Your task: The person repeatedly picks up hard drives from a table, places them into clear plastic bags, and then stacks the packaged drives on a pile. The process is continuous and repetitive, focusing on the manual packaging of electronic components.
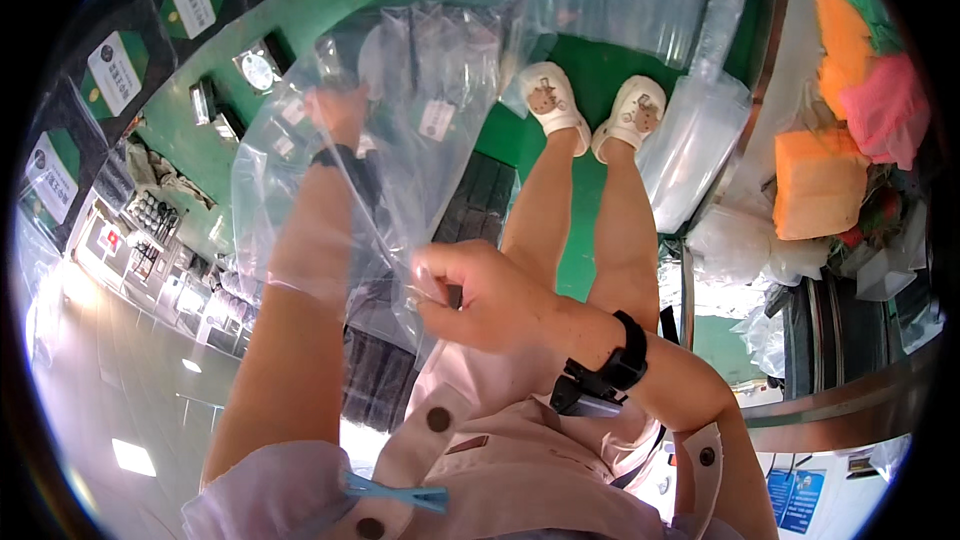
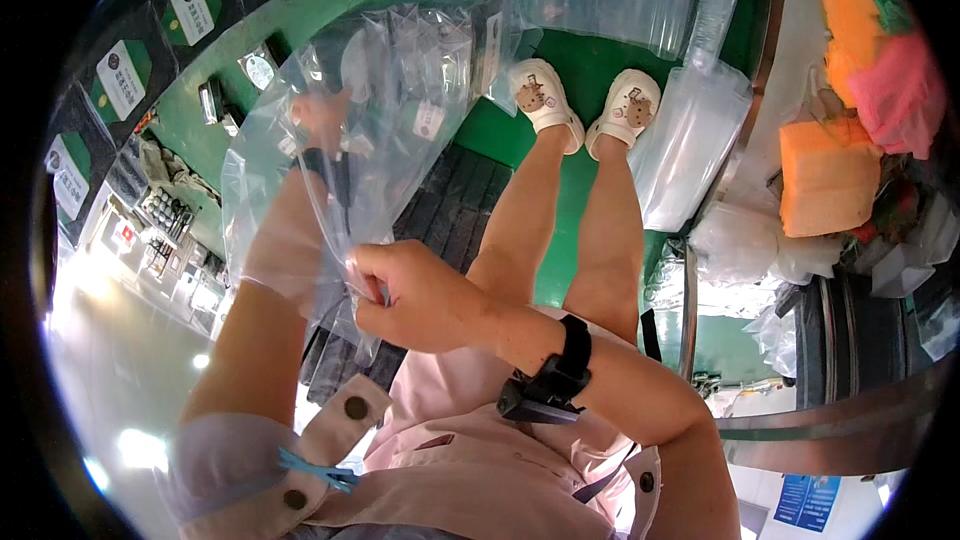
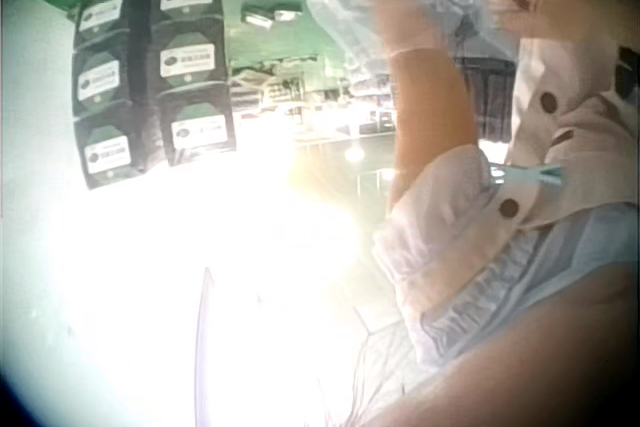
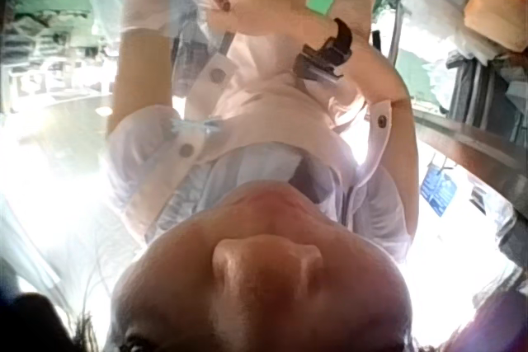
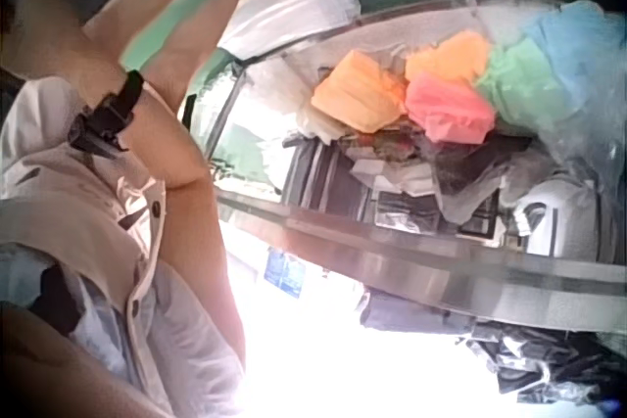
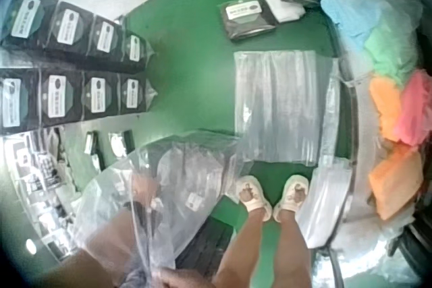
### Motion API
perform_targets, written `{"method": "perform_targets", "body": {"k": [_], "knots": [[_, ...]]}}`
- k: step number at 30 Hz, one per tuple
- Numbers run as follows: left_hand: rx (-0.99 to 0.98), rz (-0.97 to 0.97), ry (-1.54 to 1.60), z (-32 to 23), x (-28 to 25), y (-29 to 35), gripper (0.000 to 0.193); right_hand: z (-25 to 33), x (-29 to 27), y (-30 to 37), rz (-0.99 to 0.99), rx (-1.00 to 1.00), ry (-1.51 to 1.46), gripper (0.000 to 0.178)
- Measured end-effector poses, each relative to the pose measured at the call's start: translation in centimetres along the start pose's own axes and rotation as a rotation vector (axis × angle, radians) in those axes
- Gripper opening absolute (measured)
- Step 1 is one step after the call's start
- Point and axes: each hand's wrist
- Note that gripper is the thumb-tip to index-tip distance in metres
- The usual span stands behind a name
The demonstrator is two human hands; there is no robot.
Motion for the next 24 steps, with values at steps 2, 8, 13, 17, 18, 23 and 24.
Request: {"method": "perform_targets", "body": {"k": [2, 8, 13, 17, 18, 23, 24], "knots": [[0.133, 0.307, 0.382, 1.2, -0.2, -2.6, 0.070, 1.1, 0.7, 0.0, -0.030, 0.045, -0.027, 0.026], [0.655, 0.502, 0.267, -1.9, -2.6, -12.8, 0.065, -0.8, 3.4, -0.3, 0.015, -0.160, 0.214, 0.060], [0.987, 0.280, 0.441, -7.1, -2.5, -16.6, 0.054, -1.2, 1.8, -1.4, 0.158, -0.460, 0.454, 0.024], [1.060, 0.381, 0.364, -14.3, -10.5, -10.2, 0.051, 1.9, -12.7, -4.9, -0.590, -0.545, 1.078, 0.020], [1.066, 0.346, 0.335, -15.7, -12.4, -7.4, 0.050, 2.0, -14.4, -6.4, -0.704, -0.615, 1.200, 0.024], [0.844, 0.327, 0.996, -17.1, -13.6, 3.3, 0.041, 0.2, -14.7, -9.7, -0.316, -0.585, 1.187, 0.022], [0.807, 0.278, 1.053, -17.2, -13.8, 4.1, 0.040, 0.6, -13.8, -9.4, -0.234, -0.436, 1.096, 0.021]]}}
Point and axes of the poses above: each hand's wrist, its own y-axis away from the middle knuckle, its own x-axis out of the palm, z = x × y, and after that the axes turned 5 degrees about -y, right-handed
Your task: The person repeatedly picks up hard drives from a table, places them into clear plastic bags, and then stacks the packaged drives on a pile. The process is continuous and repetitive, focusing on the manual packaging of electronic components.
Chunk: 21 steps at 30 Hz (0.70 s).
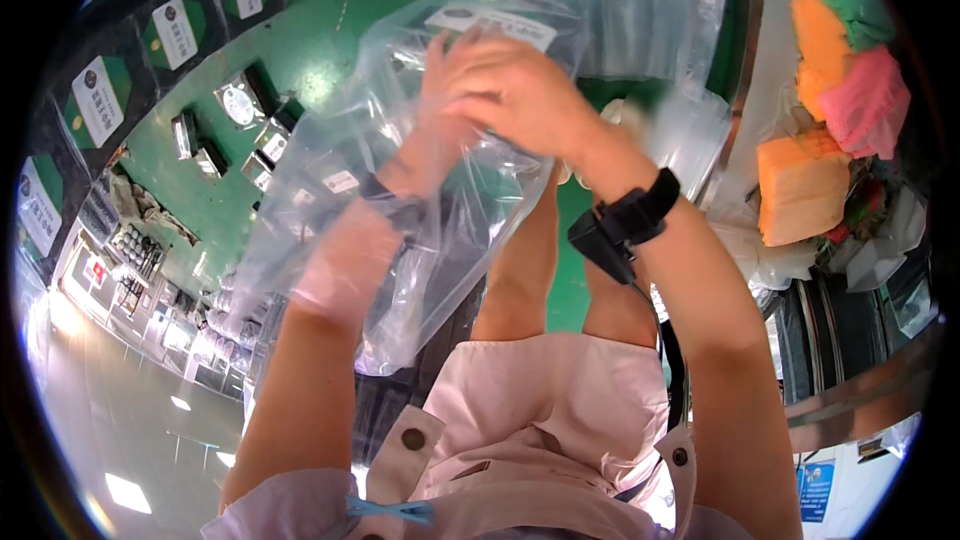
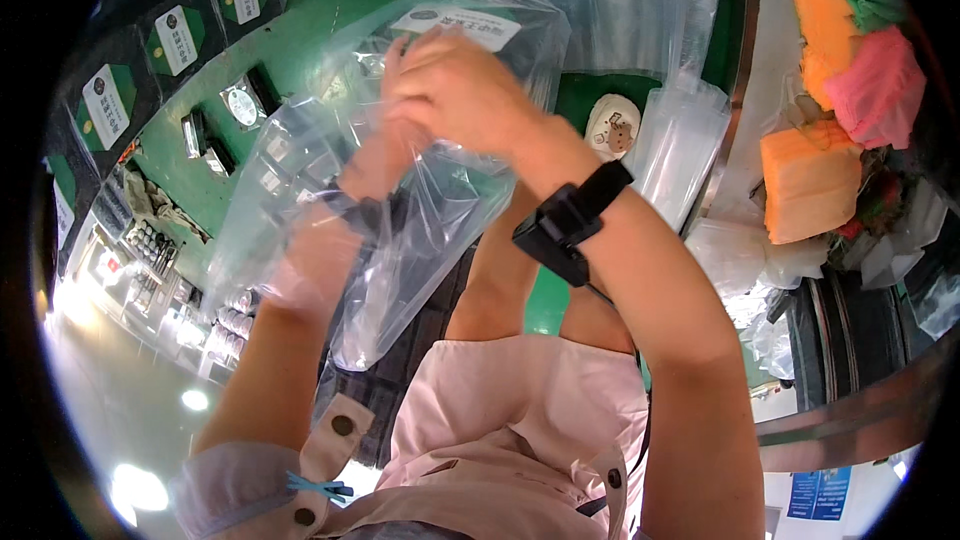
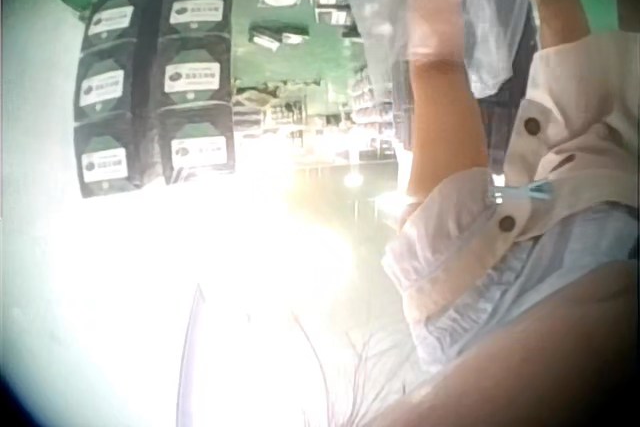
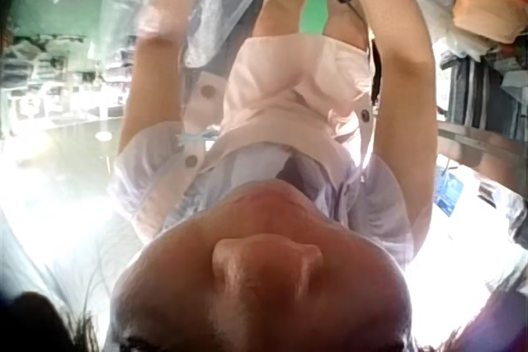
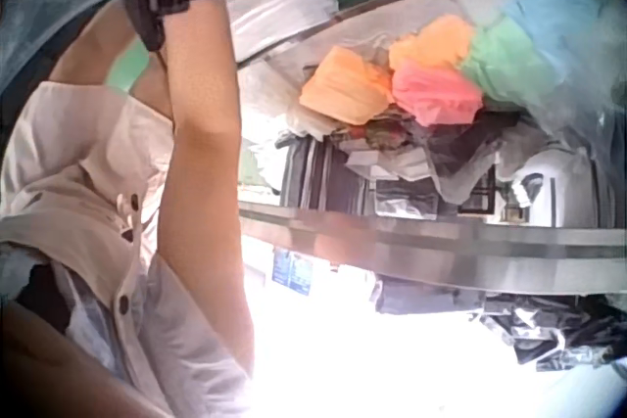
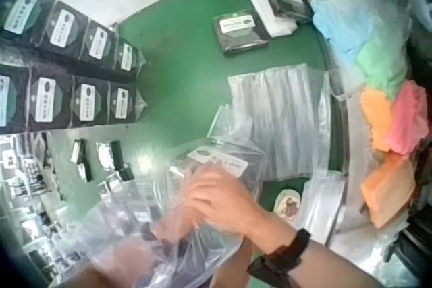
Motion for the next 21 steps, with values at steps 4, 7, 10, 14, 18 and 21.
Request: {"method": "perform_targets", "body": {"k": [4, 7, 10, 14, 18, 21], "knots": [[0.144, -0.253, -0.535, -2.6, 0.0, -0.3, 0.041, 5.4, -0.7, 1.3, 0.030, 0.463, -0.570, 0.012], [-0.022, -0.139, -0.666, -0.1, 0.6, -2.2, 0.034, 7.6, 0.5, 3.8, -0.042, 0.168, -0.535, 0.009], [-0.145, -0.212, -0.767, 2.3, 0.4, -4.9, 0.035, 11.9, 1.6, 4.8, -0.062, -0.022, -0.737, 0.011], [-0.608, 0.044, -0.667, 5.2, -2.5, -8.4, 0.044, 17.0, 0.2, 2.7, 0.096, -0.263, -0.759, 0.018], [-0.558, -0.050, -0.218, 8.6, -4.0, -8.6, 0.042, 9.6, -2.9, 6.3, -0.530, 0.547, -0.500, 0.034], [-0.435, 0.151, -0.318, 12.0, -5.9, -8.1, 0.053, 5.4, -0.4, 6.9, -0.491, 1.132, -1.027, 0.051]]}}
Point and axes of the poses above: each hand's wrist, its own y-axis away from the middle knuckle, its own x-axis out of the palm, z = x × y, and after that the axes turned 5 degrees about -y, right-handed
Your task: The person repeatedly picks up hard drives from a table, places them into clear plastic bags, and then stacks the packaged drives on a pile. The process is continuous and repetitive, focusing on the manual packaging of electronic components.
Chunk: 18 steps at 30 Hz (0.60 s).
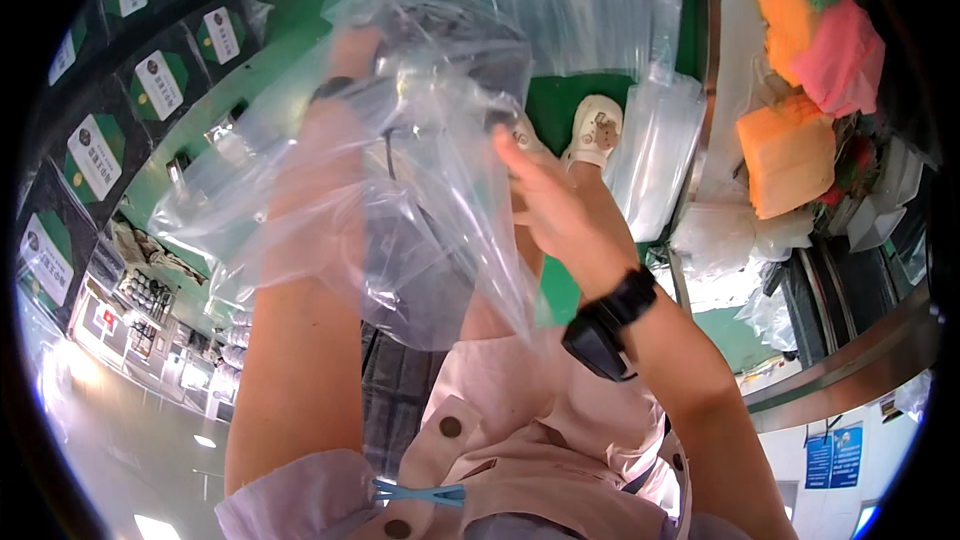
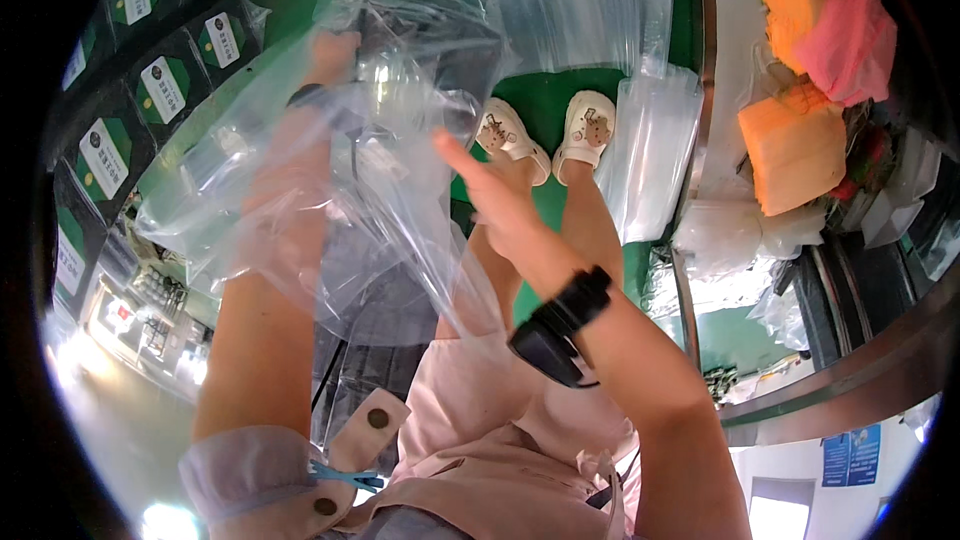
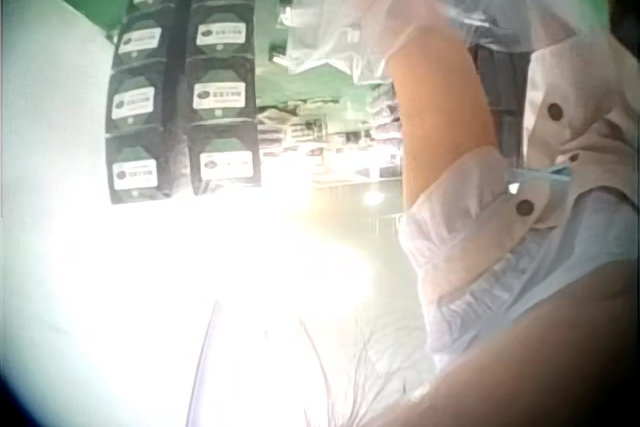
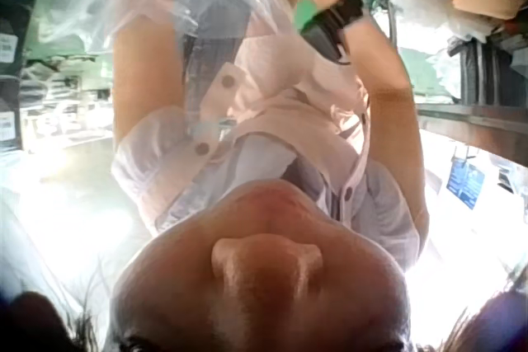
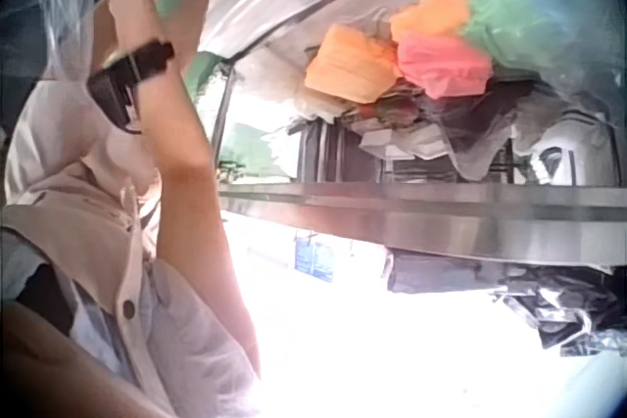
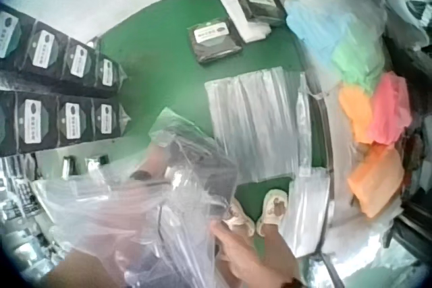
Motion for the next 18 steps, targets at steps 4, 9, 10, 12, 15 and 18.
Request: {"method": "perform_targets", "body": {"k": [4, 9, 10, 12, 15, 18], "knots": [[0.148, -0.254, 0.338, -1.5, 0.7, 2.5, 0.049, -2.0, 4.0, -2.8, -0.012, -0.043, 0.035, 0.034], [-0.120, 0.127, 0.931, -10.6, -0.5, 10.8, 0.072, -1.3, 5.7, -0.8, 0.090, -0.532, 0.349, 0.028], [-0.222, 0.164, 0.954, -11.3, -1.2, 11.5, 0.069, -1.7, 6.1, 0.4, 0.256, -0.431, 0.273, 0.028], [-0.294, 0.222, 0.773, -11.8, -1.5, 10.9, 0.060, -2.3, 6.7, 2.3, 0.553, -0.220, 0.122, 0.029], [-0.299, 0.479, 0.940, -8.5, -0.5, 7.0, 0.043, -0.6, 5.9, 4.5, 0.675, -0.418, 0.370, 0.016], [-0.039, 0.611, 0.930, -7.1, -2.7, 6.9, 0.030, -2.1, 5.4, 5.5, 1.081, -0.568, 0.275, 0.017]]}}
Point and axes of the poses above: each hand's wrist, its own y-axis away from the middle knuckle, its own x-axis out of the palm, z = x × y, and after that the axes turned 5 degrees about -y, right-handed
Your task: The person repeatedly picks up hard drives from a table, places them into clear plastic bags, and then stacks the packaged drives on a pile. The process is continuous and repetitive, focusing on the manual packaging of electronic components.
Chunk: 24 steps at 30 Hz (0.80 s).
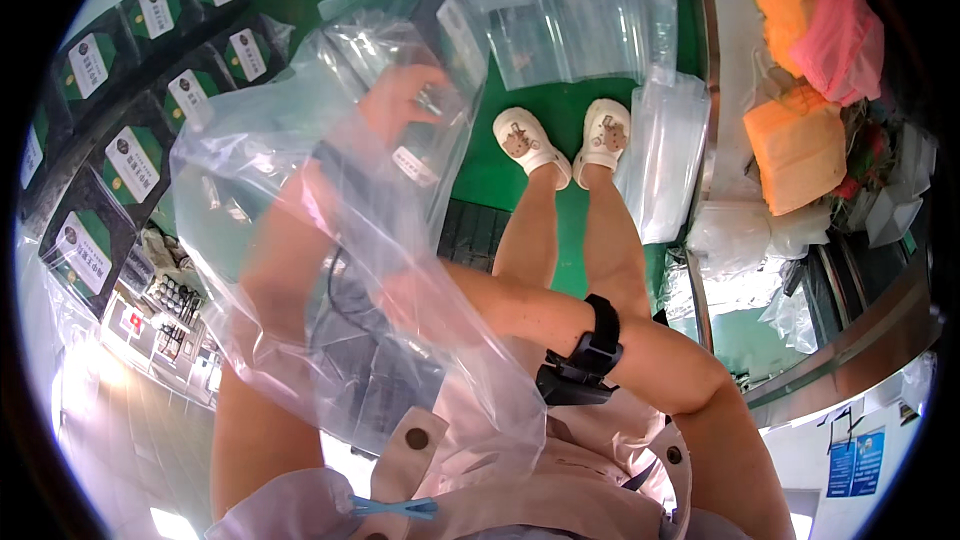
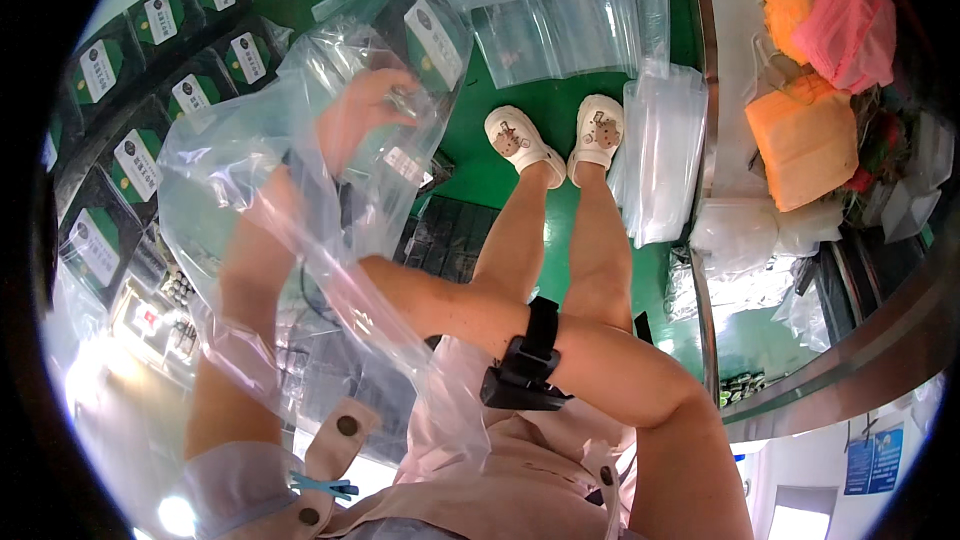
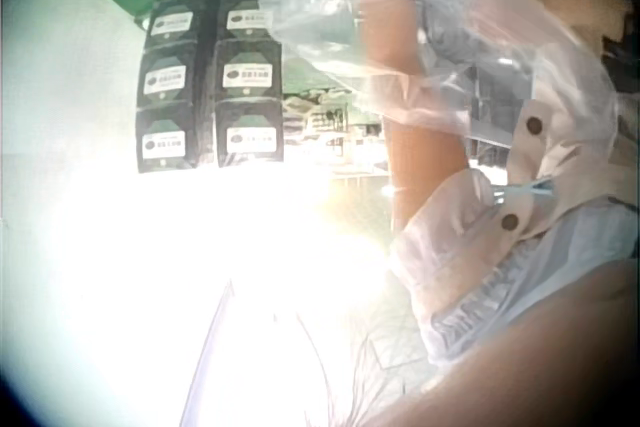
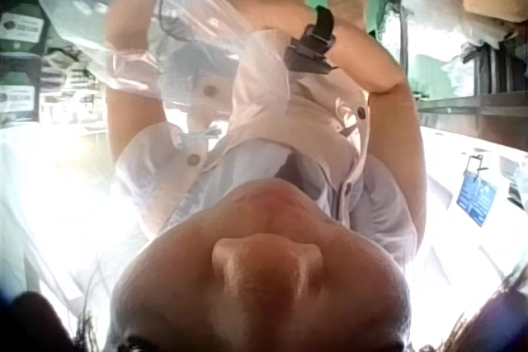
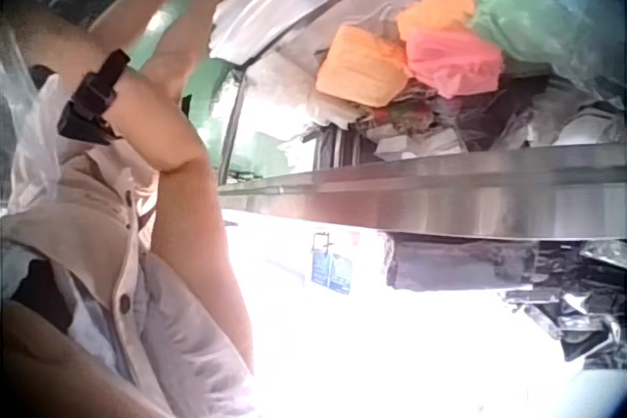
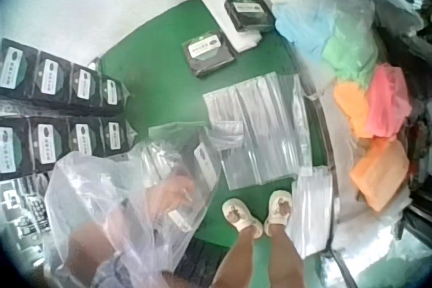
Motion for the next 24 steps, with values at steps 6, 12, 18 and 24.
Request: {"method": "perform_targets", "body": {"k": [6, 12, 18, 24], "knots": [[0.549, 0.055, -0.948, -3.9, -0.1, 0.8, 0.037, 0.1, 6.4, 0.3, 0.391, -0.244, -0.274, 0.012], [0.091, -0.162, -1.072, 5.4, 1.5, -7.4, 0.048, 6.2, 6.8, 0.8, 0.339, 0.319, -0.234, 0.025], [0.008, -1.195, -0.826, 4.6, -1.2, -2.8, 0.059, 1.0, 3.6, 1.6, 0.432, 0.601, 0.171, 0.036], [-0.266, -1.303, -0.756, 11.7, -14.1, -3.1, 0.067, -1.6, -0.4, 5.5, 0.246, 0.688, 0.307, 0.036]]}}
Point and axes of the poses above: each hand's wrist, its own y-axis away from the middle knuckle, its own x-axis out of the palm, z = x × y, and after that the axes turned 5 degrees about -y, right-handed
